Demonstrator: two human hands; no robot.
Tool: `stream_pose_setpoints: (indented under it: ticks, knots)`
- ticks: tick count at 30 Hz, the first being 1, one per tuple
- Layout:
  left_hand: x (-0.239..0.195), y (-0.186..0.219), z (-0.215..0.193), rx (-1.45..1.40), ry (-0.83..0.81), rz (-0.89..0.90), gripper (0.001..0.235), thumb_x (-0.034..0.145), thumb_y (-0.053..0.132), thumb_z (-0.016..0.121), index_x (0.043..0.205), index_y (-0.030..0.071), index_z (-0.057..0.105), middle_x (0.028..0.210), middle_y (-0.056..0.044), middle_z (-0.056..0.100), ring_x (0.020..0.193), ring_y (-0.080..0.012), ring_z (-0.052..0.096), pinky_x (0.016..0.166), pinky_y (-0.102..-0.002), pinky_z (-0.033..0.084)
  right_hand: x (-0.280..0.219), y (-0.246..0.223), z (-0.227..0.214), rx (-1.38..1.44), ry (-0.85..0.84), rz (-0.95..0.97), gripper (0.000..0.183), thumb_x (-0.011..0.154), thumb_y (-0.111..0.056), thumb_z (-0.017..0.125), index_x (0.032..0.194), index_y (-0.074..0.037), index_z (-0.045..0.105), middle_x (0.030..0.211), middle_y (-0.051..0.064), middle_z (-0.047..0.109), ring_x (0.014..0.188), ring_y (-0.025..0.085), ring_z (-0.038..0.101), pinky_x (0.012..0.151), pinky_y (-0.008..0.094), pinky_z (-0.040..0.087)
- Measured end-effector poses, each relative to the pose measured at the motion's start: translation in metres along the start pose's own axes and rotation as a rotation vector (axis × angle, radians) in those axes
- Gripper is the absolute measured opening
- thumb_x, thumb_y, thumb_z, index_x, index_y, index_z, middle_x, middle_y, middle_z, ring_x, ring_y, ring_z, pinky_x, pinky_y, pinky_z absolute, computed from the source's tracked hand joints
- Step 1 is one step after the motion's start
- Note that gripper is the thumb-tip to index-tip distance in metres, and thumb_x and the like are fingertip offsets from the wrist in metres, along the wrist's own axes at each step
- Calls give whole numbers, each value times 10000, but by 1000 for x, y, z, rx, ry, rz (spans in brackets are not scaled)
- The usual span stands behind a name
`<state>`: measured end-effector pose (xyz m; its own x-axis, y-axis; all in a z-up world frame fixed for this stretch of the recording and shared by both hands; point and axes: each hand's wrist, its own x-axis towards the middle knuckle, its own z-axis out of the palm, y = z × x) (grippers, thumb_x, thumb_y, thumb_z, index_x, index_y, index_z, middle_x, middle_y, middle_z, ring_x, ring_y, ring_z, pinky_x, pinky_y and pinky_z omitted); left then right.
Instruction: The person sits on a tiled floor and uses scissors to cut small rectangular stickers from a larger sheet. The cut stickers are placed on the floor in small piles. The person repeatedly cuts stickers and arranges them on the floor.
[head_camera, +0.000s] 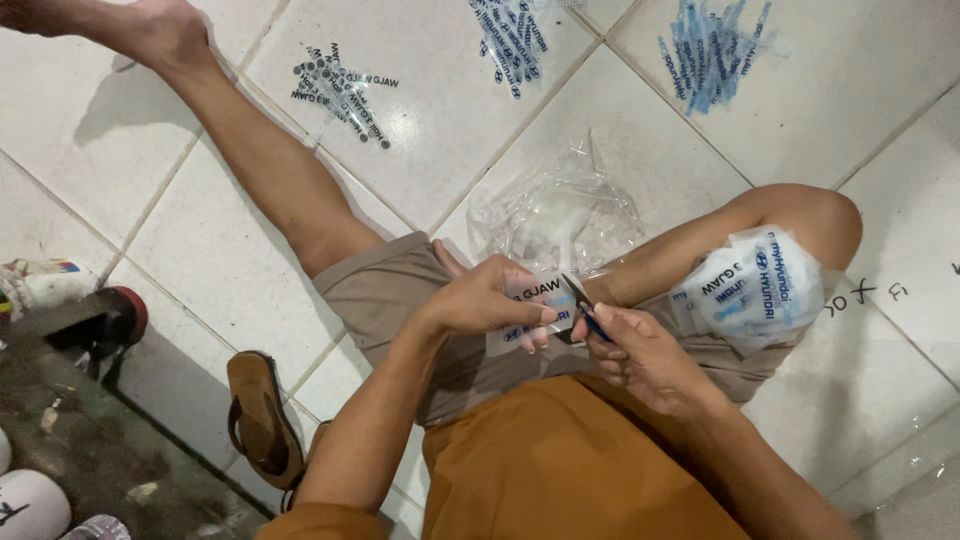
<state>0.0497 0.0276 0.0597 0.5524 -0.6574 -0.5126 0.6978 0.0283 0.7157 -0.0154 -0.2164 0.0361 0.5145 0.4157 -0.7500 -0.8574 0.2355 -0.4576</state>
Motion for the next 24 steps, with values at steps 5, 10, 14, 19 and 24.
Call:
stream_pose_setpoints:
  ticks: [5, 10, 14, 19, 24]
  knots:
    - [3, -9, -4, 37, 23, -25, 87, 858, 16, 745, 826, -64, 741, 692, -220, 734, 610, -233, 746, 574, -337, 640, 0, -1, 0, -28, 24, -19, 359, 1072, -349, 551, 877, -51, 600, 581, -74, 258, 399, 32, 220, 328, 199, 254]
    - [-1, 7, 3, 23, 21, -39, 79, 845, -4, 740, 817, -78, 736, 693, -238, 730, 612, -252, 749, 574, -353, 644, 2, -2, -1, -36, 21, -12, 372, 1065, -353, 565, 897, -27, 625, 594, -84, 259, 407, 20, 225, 332, 188, 256]
    - [-2, 6, 1, -38, 45, -76, 72, 828, -52, 711, 829, -124, 719, 700, -267, 718, 628, -267, 742, 589, -377, 652, 4, -1, 1, -36, 43, -25, 356, 1069, -326, 566, 888, -25, 625, 599, -79, 263, 413, 21, 233, 331, 183, 263]
    - [2, 2, 2, -38, 71, -105, 95, 816, -40, 726, 839, -131, 715, 691, -281, 710, 608, -278, 741, 571, -369, 650, 5, -9, 13, -51, 64, -4, 365, 1060, -336, 584, 880, -23, 638, 590, -89, 263, 402, 10, 233, 329, 173, 255]
    - [6, 1, -6, -28, 85, -114, 90, 799, -25, 741, 828, -107, 719, 687, -266, 718, 583, -266, 742, 550, -356, 645, 14, -9, 18, -28, 103, -21, 368, 1051, -346, 602, 877, -25, 648, 575, -88, 263, 399, 15, 243, 329, 170, 247]
